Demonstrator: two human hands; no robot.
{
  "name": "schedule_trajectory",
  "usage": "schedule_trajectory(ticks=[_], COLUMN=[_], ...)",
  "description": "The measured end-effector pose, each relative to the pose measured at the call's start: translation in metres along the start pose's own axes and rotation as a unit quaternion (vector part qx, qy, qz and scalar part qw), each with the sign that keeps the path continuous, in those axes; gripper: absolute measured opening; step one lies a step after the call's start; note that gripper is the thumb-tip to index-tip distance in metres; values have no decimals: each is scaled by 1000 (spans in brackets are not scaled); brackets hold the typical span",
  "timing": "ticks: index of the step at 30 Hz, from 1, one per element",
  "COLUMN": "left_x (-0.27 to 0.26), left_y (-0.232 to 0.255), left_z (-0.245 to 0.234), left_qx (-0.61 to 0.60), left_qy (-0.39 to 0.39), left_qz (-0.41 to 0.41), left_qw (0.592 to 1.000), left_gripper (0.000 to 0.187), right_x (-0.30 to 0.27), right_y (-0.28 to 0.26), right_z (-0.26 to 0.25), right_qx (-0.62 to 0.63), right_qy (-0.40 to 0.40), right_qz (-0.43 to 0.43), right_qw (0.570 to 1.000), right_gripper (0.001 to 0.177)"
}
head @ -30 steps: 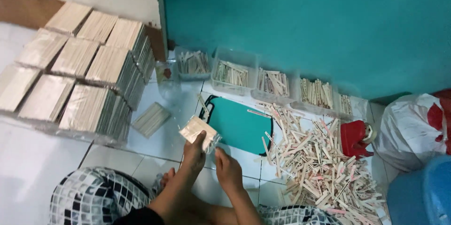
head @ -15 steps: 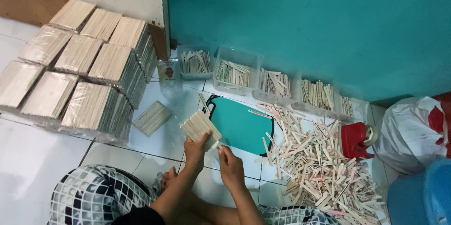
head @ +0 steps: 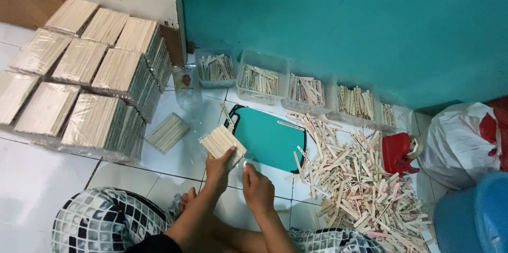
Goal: Sorting wooden craft sticks from a large pile into organized plastic containers, occasionally bundling them.
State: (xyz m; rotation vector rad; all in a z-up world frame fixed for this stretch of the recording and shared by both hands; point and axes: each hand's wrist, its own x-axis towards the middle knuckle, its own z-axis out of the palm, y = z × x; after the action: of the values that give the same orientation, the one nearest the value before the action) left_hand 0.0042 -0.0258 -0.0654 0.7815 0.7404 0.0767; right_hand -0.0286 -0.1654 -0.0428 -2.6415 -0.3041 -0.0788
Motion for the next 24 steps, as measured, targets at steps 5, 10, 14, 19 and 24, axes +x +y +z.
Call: schedule_trajectory(ticks=[5, 10, 14, 19, 24], left_x=[0, -11, -15, -15, -11], left_y=[-3, 3, -1, -6, -9], left_z=[-3, 2, 4, 6, 3], left_qx=[6, 47, 42, 18, 32], left_qy=[-20, -37, -46, -30, -3], left_qz=[12, 20, 17, 22, 30], left_qw=[1000, 998, 998, 999, 999], left_gripper=[66, 66, 68, 55, 60], right_x=[-4, 3, 5, 1, -3], right_y=[-6, 2, -2, -4, -9], right_z=[-3, 1, -6, 3, 10], right_qx=[-16, -42, -41, -44, -63], right_qy=[7, 17, 0, 39, 28], right_qz=[-25, -31, -14, 10, -20], right_qw=[1000, 998, 999, 998, 997], right_gripper=[13, 13, 22, 19, 15])
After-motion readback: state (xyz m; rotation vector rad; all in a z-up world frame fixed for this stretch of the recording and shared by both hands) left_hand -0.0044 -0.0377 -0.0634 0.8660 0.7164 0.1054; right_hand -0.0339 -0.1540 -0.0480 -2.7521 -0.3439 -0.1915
